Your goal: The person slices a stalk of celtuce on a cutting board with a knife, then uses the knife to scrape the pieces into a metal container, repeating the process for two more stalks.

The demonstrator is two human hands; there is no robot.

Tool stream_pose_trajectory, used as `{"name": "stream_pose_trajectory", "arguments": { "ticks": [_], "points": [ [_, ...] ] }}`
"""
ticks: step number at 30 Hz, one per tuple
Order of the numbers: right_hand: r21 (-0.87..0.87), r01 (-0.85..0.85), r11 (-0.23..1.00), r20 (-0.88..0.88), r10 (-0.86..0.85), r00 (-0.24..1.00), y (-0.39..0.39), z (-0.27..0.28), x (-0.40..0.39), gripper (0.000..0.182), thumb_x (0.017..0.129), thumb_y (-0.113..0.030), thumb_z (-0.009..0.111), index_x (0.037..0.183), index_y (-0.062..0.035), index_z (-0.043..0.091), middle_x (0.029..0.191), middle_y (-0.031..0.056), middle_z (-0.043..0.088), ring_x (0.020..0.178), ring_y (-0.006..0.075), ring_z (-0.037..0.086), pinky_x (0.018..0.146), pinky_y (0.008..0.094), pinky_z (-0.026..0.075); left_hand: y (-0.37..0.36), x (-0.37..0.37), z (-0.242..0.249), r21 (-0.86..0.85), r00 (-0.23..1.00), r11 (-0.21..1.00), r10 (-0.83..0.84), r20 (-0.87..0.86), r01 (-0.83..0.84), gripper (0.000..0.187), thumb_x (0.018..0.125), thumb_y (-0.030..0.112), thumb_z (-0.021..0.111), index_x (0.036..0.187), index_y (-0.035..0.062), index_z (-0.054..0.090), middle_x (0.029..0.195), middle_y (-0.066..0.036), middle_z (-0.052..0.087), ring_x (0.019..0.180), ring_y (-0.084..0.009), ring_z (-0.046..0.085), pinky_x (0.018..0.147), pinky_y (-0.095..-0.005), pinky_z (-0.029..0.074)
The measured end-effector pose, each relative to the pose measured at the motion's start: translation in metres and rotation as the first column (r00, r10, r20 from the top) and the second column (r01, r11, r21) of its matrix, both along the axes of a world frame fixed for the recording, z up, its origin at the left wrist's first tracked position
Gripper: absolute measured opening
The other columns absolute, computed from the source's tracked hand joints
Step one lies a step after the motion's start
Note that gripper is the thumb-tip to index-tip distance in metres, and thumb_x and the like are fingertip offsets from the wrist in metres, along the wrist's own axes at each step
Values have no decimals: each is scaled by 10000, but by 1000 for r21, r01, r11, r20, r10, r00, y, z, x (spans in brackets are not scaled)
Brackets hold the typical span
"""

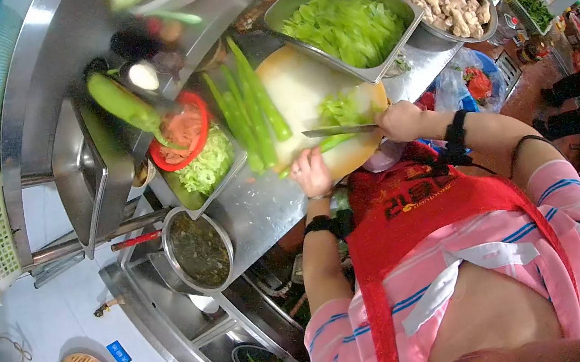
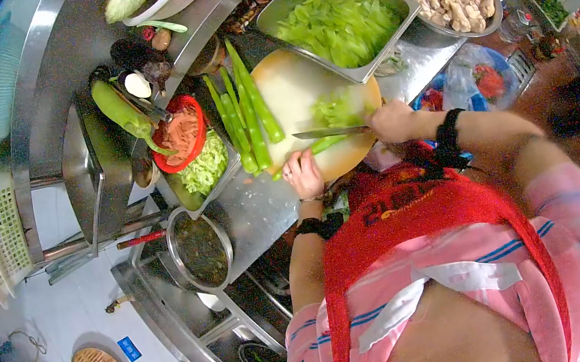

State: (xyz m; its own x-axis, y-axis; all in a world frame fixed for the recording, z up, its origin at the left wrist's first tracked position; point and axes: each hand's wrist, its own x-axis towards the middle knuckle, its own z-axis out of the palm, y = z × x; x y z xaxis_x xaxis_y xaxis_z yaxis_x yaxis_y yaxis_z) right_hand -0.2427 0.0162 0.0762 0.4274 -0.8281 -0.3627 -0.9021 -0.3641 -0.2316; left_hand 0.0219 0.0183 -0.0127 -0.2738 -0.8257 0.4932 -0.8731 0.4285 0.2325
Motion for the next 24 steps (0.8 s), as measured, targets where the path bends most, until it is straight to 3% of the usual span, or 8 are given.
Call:
{"name": "stream_pose_trajectory", "arguments": {
  "ticks": [2,4,7,11,13,17,19,24],
  "points": [
    [-4,-5,1000,-5,5,1000,-7,-10,-4,324,757,-217,492,1006,-12,520,712,169,618,663,324,622,569,436,487,-6,0,2,1,1000,1000,1,9,-1,221,745,96,580,962,136,604,984,-48,507,919,-254,454,811,-381,333],
    [-126,-47,991,53,54,997,-8,-11,-6,287,817,-318,492,786,-37,540,562,151,566,525,325,580,483,434,459,-3,2,0,-10,1000,1000,-3,2,3,207,743,100,580,946,129,604,979,-47,509,918,-258,457,804,-381,338],
    [-195,-33,980,74,49,996,-4,2,-8,287,814,-313,496,812,-29,535,561,148,568,524,327,582,481,438,457,-4,0,-3,-48,999,999,-14,-53,12,183,741,105,584,923,118,602,983,-49,510,909,-262,460,802,-385,342],
    [-162,-27,986,69,39,997,-3,-12,1,295,817,-318,495,828,-26,534,562,148,568,533,326,587,484,443,459,-6,1,0,-43,999,999,-22,-38,20,168,740,111,588,908,111,599,989,-53,516,908,-265,464,801,-385,346],
    [8,-9,1000,-61,10,998,-8,12,5,289,760,-214,498,971,-18,522,709,160,617,677,321,620,583,437,487,-5,2,-3,-38,998,999,-33,-52,32,164,743,116,587,906,107,598,990,-57,522,913,-264,463,804,-384,347],
    [44,-25,999,-40,27,999,-6,17,-1,263,772,-207,491,948,-14,524,707,161,617,682,322,622,595,431,490,-3,0,-2,-24,999,999,-23,-47,22,158,744,117,586,901,107,597,979,-57,521,916,-263,462,806,-383,347],
    [-121,-41,992,72,50,996,-2,-15,0,312,831,-331,476,858,-29,547,592,154,580,540,328,590,505,435,472,-4,-2,1,-53,999,999,-13,-42,11,157,745,111,584,901,108,594,979,-59,519,916,-263,460,808,-383,347],
    [-108,-44,993,48,49,998,-4,-5,3,317,839,-335,464,832,-29,546,595,156,581,539,331,588,520,437,474,-4,2,-1,-43,997,998,-48,-60,46,161,750,103,572,910,109,588,976,-57,518,913,-262,460,806,-385,348]
  ]
}}
